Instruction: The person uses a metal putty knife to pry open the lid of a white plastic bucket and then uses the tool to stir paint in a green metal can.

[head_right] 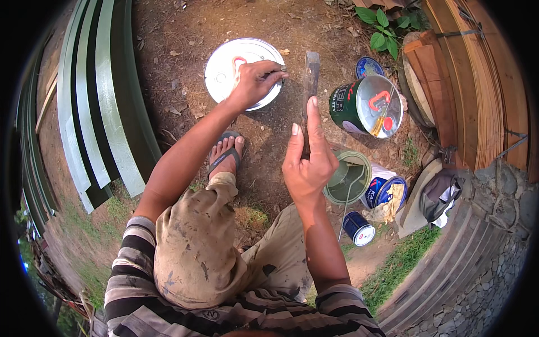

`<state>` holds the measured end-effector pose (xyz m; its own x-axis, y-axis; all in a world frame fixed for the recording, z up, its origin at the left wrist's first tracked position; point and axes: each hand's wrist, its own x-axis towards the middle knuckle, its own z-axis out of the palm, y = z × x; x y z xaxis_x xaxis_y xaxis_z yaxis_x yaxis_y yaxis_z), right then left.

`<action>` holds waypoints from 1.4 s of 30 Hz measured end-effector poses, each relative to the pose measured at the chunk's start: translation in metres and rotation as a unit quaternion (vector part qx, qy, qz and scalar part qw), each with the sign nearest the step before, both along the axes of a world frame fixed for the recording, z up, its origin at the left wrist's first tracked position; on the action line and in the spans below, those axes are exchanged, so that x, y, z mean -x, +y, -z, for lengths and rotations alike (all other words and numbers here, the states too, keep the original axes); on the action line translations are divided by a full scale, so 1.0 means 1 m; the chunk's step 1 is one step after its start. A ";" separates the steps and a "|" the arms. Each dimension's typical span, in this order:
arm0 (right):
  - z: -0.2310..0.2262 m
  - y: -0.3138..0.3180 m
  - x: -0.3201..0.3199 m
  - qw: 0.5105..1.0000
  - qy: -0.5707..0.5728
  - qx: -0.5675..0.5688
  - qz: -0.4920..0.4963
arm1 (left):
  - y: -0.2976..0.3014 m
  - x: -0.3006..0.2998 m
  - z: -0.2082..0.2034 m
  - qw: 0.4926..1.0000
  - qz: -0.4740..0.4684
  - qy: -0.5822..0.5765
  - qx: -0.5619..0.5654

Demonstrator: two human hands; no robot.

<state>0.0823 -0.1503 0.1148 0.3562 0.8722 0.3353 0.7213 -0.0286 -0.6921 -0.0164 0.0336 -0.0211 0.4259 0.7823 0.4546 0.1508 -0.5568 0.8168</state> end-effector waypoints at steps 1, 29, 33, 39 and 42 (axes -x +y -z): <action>0.000 0.001 0.000 1.000 -0.002 -0.003 -0.002 | 0.000 -0.001 0.000 1.000 0.000 0.001 -0.004; 0.003 0.018 0.000 0.998 -0.054 -0.013 0.017 | -0.004 0.003 -0.002 0.999 -0.016 -0.014 0.023; -0.008 0.019 0.000 0.999 -0.019 -0.034 0.008 | -0.003 0.004 -0.010 0.999 -0.026 -0.030 0.025; -0.001 0.017 -0.002 0.999 -0.032 -0.019 0.001 | -0.003 0.001 -0.005 1.000 0.000 0.000 -0.001; -0.007 0.018 0.003 0.999 -0.020 -0.027 -0.003 | -0.003 0.004 -0.004 1.000 0.000 0.009 -0.020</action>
